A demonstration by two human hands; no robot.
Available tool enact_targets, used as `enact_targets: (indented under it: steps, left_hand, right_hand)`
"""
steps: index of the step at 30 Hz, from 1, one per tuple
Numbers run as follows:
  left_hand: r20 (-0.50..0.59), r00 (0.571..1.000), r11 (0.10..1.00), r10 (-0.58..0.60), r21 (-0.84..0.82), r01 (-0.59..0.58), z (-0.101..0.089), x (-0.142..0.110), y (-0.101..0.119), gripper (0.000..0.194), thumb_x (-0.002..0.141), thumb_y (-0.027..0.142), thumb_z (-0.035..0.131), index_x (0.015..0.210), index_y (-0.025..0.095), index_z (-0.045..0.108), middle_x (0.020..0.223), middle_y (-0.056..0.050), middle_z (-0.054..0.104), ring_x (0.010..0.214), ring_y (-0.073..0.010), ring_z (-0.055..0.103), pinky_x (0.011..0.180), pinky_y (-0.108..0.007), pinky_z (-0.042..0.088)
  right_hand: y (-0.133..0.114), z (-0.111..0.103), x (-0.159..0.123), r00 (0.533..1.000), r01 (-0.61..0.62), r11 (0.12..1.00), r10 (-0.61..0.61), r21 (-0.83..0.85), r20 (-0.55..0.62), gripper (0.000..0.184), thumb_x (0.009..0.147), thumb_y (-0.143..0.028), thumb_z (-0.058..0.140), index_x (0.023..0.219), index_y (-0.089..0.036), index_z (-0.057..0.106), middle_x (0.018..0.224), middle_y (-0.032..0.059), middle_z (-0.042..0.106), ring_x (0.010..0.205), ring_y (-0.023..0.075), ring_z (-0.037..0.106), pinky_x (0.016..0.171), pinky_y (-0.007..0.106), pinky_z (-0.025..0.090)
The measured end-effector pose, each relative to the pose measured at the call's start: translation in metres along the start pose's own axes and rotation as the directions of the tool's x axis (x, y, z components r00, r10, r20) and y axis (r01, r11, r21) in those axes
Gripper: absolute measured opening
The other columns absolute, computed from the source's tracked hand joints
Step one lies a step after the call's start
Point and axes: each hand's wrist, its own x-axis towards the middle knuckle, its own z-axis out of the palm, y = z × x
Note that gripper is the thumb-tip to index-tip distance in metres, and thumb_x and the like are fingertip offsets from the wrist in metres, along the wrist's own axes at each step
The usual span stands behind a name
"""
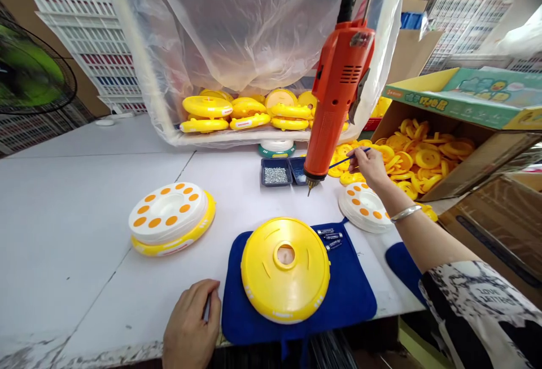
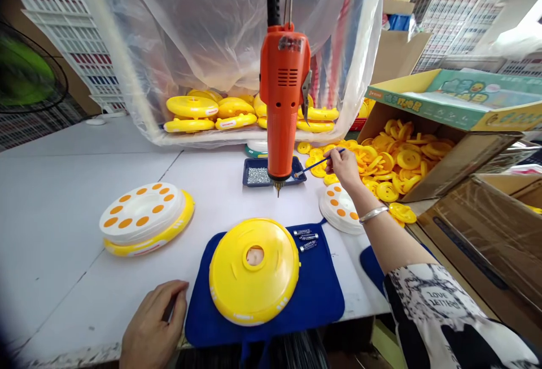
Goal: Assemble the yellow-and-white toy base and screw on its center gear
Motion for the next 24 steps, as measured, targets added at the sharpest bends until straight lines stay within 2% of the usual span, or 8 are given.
enact_targets:
  steps: [5, 9, 12, 17, 21, 24]
  left_hand:
    - [0.012, 1.000, 1.000, 0.006, -0.006, -0.006, 0.000, 0.001, -0.001, 0.012, 0.094, 0.018, 0.047, 0.099, 0.019, 0.059, 0.090, -0.005, 0.065, 0.082, -0.0195, 0.063, 0.080, -0.033, 0.047]
    - [0.023, 1.000, 1.000, -0.003, -0.021, 0.004, 0.001, 0.002, 0.001, 0.011, 0.094, 0.017, 0.049, 0.098, 0.018, 0.059, 0.090, -0.005, 0.065, 0.083, -0.0198, 0.063, 0.081, -0.033, 0.047]
    - [0.036, 0.999, 0.999, -0.027, -0.021, 0.027, 0.001, 0.001, 0.003, 0.011, 0.093, 0.015, 0.049, 0.097, 0.018, 0.059, 0.090, -0.005, 0.066, 0.084, -0.0197, 0.062, 0.080, -0.033, 0.048]
    - [0.055, 0.996, 0.998, -0.063, -0.003, 0.063, 0.000, -0.001, 0.007, 0.012, 0.093, 0.015, 0.049, 0.096, 0.019, 0.059, 0.090, -0.004, 0.066, 0.083, -0.0202, 0.062, 0.078, -0.034, 0.048]
    - [0.053, 0.996, 0.997, -0.076, -0.006, 0.076, 0.000, -0.001, 0.009, 0.013, 0.093, 0.014, 0.049, 0.096, 0.019, 0.060, 0.090, -0.005, 0.067, 0.084, -0.0206, 0.062, 0.078, -0.034, 0.048]
    - [0.053, 0.995, 0.997, -0.081, -0.009, 0.081, -0.001, -0.002, 0.009, 0.013, 0.093, 0.013, 0.048, 0.096, 0.019, 0.059, 0.090, -0.004, 0.067, 0.084, -0.0203, 0.062, 0.077, -0.034, 0.048]
  right_hand:
    - [-0.003, -0.035, -0.033, 0.998, -0.024, 0.988, 0.032, 0.153, -0.051, 0.025, 0.085, -0.038, 0.060, 0.072, -0.016, 0.061, 0.051, -0.0036, 0.054, 0.038, 0.0069, 0.050, 0.038, 0.018, 0.046]
    - [-0.001, -0.058, -0.086, 0.997, -0.071, 0.964, 0.070, 0.255, 0.016, 0.034, 0.080, -0.050, 0.065, 0.076, -0.016, 0.065, 0.055, -0.0003, 0.060, 0.043, 0.0091, 0.054, 0.041, 0.019, 0.048]
    - [0.004, -0.063, -0.131, 0.991, -0.130, 0.936, 0.111, 0.328, 0.077, 0.036, 0.078, -0.054, 0.069, 0.077, -0.018, 0.065, 0.055, -0.0010, 0.059, 0.044, 0.0094, 0.054, 0.040, 0.019, 0.046]
    - [0.010, -0.051, -0.181, 0.980, -0.199, 0.858, 0.162, 0.474, 0.117, 0.026, 0.080, -0.044, 0.073, 0.077, -0.020, 0.064, 0.055, -0.0044, 0.056, 0.043, 0.0081, 0.052, 0.042, 0.018, 0.045]
    - [0.010, -0.026, -0.194, 0.973, -0.221, 0.858, 0.163, 0.463, 0.162, 0.025, 0.082, -0.045, 0.070, 0.082, -0.020, 0.066, 0.058, -0.0016, 0.063, 0.047, 0.0104, 0.059, 0.046, 0.020, 0.049]
    - [0.008, -0.006, -0.199, 0.972, -0.201, 0.873, 0.121, 0.444, 0.202, 0.024, 0.086, -0.044, 0.065, 0.086, -0.020, 0.067, 0.065, 0.0006, 0.068, 0.053, 0.0118, 0.064, 0.052, 0.022, 0.053]
